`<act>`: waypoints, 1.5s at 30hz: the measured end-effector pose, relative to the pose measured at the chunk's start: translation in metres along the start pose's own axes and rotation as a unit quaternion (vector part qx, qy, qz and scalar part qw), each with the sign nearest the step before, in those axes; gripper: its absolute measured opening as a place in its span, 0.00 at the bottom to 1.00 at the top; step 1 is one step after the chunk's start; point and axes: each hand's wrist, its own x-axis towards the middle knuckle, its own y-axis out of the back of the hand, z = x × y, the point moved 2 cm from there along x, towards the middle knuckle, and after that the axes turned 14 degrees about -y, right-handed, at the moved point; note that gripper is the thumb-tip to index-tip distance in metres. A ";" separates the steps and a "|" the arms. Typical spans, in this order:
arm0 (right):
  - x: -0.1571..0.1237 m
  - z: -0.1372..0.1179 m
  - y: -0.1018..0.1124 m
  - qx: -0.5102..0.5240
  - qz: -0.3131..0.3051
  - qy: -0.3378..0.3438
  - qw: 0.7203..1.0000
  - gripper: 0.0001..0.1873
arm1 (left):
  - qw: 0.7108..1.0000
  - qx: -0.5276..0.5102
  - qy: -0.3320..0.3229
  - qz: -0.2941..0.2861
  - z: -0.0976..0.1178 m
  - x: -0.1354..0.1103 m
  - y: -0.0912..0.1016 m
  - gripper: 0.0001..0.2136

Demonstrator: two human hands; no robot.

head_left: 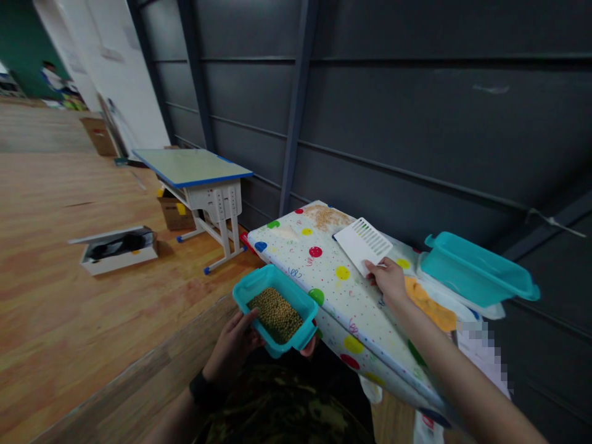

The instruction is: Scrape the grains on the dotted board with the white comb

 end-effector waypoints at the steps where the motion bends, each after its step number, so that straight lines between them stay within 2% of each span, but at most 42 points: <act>1: 0.003 0.002 -0.003 -0.015 0.002 -0.001 1.000 0.16 | 1.000 -0.002 0.001 0.001 -0.001 0.001 0.002 0.23; 5: 0.009 0.010 -0.016 -0.063 0.009 -0.001 0.998 0.09 | 1.000 -0.007 0.000 -0.013 -0.007 0.003 0.008 0.25; 9: 0.006 0.006 -0.034 -0.089 -0.005 -0.019 0.996 0.05 | 1.000 -0.016 -0.001 -0.013 -0.014 0.005 0.012 0.27; 16: -0.011 -0.008 -0.079 -0.026 -0.049 -0.025 0.998 0.08 | 1.000 -0.014 -0.004 -0.011 -0.022 0.006 0.020 0.25; 21: -0.028 -0.018 -0.112 0.019 -0.089 -0.059 0.994 0.06 | 1.000 -0.018 0.002 0.004 -0.021 0.006 0.021 0.26; 28: -0.041 -0.032 -0.150 0.028 -0.141 -0.037 0.989 0.09 | 1.000 -0.024 0.011 -0.004 -0.018 0.003 0.020 0.24; 30: -0.040 -0.036 -0.152 0.036 -0.153 -0.045 0.986 0.10 | 1.000 -0.016 0.012 -0.004 -0.018 0.002 0.020 0.24; 32: -0.037 -0.041 -0.145 0.042 -0.154 -0.048 0.986 0.10 | 1.000 -0.011 0.012 -0.002 -0.018 0.002 0.022 0.25; 36: -0.031 -0.043 -0.110 0.043 -0.126 -0.009 0.991 0.08 | 1.000 -0.013 0.009 -0.002 -0.019 0.001 0.023 0.26; 40: -0.034 -0.030 -0.082 0.002 -0.124 0.029 0.992 0.07 | 1.000 -0.016 0.011 -0.009 -0.022 0.001 0.022 0.23; 42: -0.039 -0.023 -0.081 -0.027 -0.131 0.036 0.990 0.06 | 1.000 -0.017 0.015 -0.014 -0.024 0.001 0.021 0.24; 45: -0.048 -0.019 -0.096 -0.042 -0.141 0.023 0.989 0.05 | 1.000 -0.015 0.023 -0.007 -0.025 0.001 0.020 0.24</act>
